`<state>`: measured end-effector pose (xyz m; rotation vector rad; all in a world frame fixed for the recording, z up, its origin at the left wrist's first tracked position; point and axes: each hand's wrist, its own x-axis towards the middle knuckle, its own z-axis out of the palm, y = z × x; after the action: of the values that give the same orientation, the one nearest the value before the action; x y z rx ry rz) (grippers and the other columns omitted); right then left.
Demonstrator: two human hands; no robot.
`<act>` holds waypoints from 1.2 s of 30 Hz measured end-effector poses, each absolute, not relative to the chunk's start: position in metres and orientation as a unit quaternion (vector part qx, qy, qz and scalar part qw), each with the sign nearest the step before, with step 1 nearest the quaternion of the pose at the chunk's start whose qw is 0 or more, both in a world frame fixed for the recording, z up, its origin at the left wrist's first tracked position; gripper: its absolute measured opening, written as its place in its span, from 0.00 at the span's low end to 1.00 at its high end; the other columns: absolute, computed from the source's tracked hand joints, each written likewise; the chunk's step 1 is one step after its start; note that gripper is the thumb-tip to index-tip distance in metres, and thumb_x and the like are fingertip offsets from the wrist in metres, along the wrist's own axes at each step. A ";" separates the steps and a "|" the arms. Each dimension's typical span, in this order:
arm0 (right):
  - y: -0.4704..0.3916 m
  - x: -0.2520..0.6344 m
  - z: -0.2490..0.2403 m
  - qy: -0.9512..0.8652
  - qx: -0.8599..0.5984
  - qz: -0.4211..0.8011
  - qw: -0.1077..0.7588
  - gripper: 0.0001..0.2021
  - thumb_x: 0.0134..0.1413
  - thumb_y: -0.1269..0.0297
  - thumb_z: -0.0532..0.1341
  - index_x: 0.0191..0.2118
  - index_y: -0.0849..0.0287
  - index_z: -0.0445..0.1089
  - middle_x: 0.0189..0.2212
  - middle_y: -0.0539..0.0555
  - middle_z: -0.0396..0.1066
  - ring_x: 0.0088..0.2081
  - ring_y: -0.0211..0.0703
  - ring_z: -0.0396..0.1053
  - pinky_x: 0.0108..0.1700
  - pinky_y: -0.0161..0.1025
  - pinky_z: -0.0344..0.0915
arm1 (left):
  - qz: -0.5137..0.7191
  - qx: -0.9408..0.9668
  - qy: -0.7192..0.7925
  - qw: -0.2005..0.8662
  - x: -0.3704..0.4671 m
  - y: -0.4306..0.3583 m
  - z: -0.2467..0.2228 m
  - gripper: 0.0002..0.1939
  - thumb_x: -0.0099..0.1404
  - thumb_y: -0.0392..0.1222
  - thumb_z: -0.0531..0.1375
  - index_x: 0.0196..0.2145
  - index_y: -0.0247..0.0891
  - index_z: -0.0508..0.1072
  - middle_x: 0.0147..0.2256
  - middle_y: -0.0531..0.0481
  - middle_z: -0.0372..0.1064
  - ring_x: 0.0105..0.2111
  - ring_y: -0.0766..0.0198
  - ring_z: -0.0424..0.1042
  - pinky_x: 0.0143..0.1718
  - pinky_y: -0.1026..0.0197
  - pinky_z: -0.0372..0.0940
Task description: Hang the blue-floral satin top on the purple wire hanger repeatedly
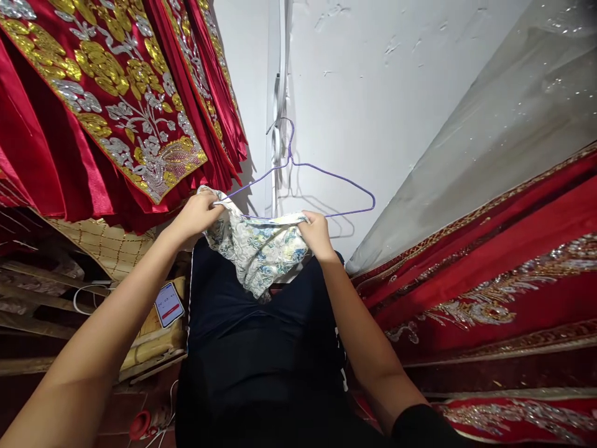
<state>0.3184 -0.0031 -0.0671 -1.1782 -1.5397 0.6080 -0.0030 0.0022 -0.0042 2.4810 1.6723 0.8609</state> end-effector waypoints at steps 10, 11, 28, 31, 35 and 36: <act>-0.011 0.306 -0.073 -0.655 -0.475 0.296 0.508 0.04 0.45 0.66 0.52 0.23 0.57 0.60 0.21 0.47 0.51 0.25 0.36 0.49 0.27 0.35 0.46 | 0.299 0.850 0.429 0.061 0.001 -0.003 0.007 0.09 0.59 0.44 0.57 0.30 0.37 0.74 0.45 0.42 0.72 0.49 0.50 0.69 0.56 0.51 0.62; -0.012 0.302 -0.073 -0.656 -0.470 0.309 0.504 0.04 0.45 0.66 0.52 0.24 0.57 0.61 0.21 0.47 0.53 0.25 0.36 0.50 0.26 0.35 0.46 | 0.314 0.852 0.416 0.054 0.011 -0.004 0.012 0.08 0.58 0.41 0.57 0.31 0.36 0.74 0.46 0.42 0.72 0.49 0.51 0.69 0.56 0.50 0.62; -0.042 0.412 -0.013 -0.611 -0.540 0.220 0.535 0.22 0.39 0.60 0.72 0.43 0.63 0.77 0.21 0.50 0.69 0.21 0.37 0.61 0.23 0.35 0.54 | 0.346 0.858 0.373 -0.070 0.022 0.016 0.025 0.14 0.72 0.40 0.51 0.49 0.36 0.72 0.50 0.39 0.66 0.50 0.55 0.68 0.54 0.54 0.64; -0.042 0.422 0.015 -0.664 -0.503 0.301 0.464 0.17 0.41 0.52 0.73 0.25 0.62 0.74 0.19 0.51 0.68 0.21 0.38 0.64 0.23 0.36 0.55 | 0.428 0.800 0.412 -0.088 0.015 0.017 0.027 0.11 0.70 0.43 0.55 0.45 0.38 0.73 0.52 0.40 0.64 0.51 0.56 0.67 0.55 0.55 0.62; -0.030 0.398 0.017 -0.673 -0.454 0.382 0.442 0.25 0.48 0.39 0.67 0.31 0.61 0.77 0.26 0.58 0.75 0.27 0.48 0.73 0.28 0.44 0.67 | 0.481 0.741 0.468 -0.013 0.019 0.024 0.023 0.14 0.71 0.46 0.53 0.46 0.34 0.72 0.40 0.44 0.71 0.38 0.61 0.69 0.44 0.60 0.64; -0.023 0.386 0.008 -0.660 -0.448 0.367 0.478 0.28 0.51 0.36 0.63 0.34 0.61 0.78 0.28 0.60 0.76 0.30 0.52 0.75 0.32 0.47 0.70 | 0.480 0.745 0.463 0.000 0.026 0.025 0.023 0.15 0.72 0.46 0.52 0.46 0.34 0.72 0.38 0.45 0.72 0.36 0.61 0.69 0.42 0.61 0.63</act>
<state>0.3865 -0.0234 0.0077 -1.0939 -1.6119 0.8958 0.0262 0.0247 0.0228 2.3413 1.4562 1.5077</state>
